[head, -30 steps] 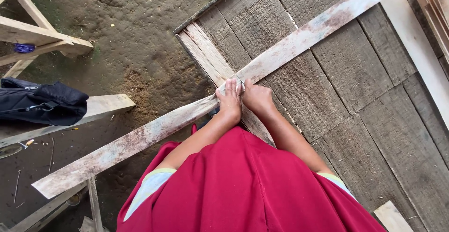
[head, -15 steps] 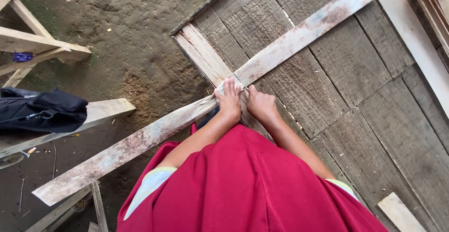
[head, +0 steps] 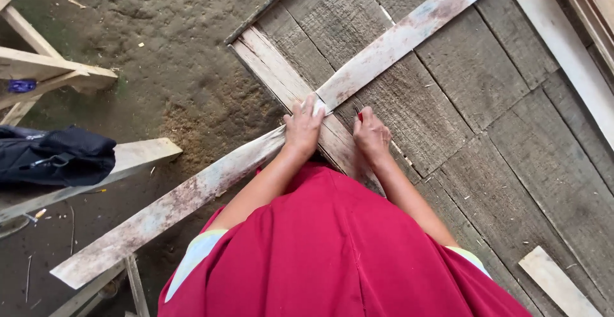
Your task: The person uses a red utility knife to carve and shape a long wooden plank on a wooden workbench. They repeatedly score, peel, and trim the wood, creating shavings and smaller pieces.
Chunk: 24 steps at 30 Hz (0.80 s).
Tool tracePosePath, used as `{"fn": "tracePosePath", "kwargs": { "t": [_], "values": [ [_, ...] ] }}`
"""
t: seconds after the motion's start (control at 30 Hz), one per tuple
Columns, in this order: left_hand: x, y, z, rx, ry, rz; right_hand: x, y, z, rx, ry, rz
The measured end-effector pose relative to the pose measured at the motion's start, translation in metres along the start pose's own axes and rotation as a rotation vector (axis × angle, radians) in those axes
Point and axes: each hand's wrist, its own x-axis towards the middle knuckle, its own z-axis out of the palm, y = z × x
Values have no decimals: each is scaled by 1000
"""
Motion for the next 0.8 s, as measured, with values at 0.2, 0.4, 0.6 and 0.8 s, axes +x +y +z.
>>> {"fn": "tracePosePath", "kwargs": {
  "t": [0.2, 0.4, 0.6, 0.8],
  "values": [
    [2, -19, 3, -165, 67, 18, 10, 2, 7, -68, 415, -189],
    [1, -18, 1, -450, -72, 53, 43, -13, 28, 1185, 42, 175],
    [10, -28, 22, -679, -151, 53, 30, -35, -1, 1481, -62, 165],
    [13, -15, -22, -565, -348, 39, 12, -48, -19, 1349, 38, -30]
  ]
}}
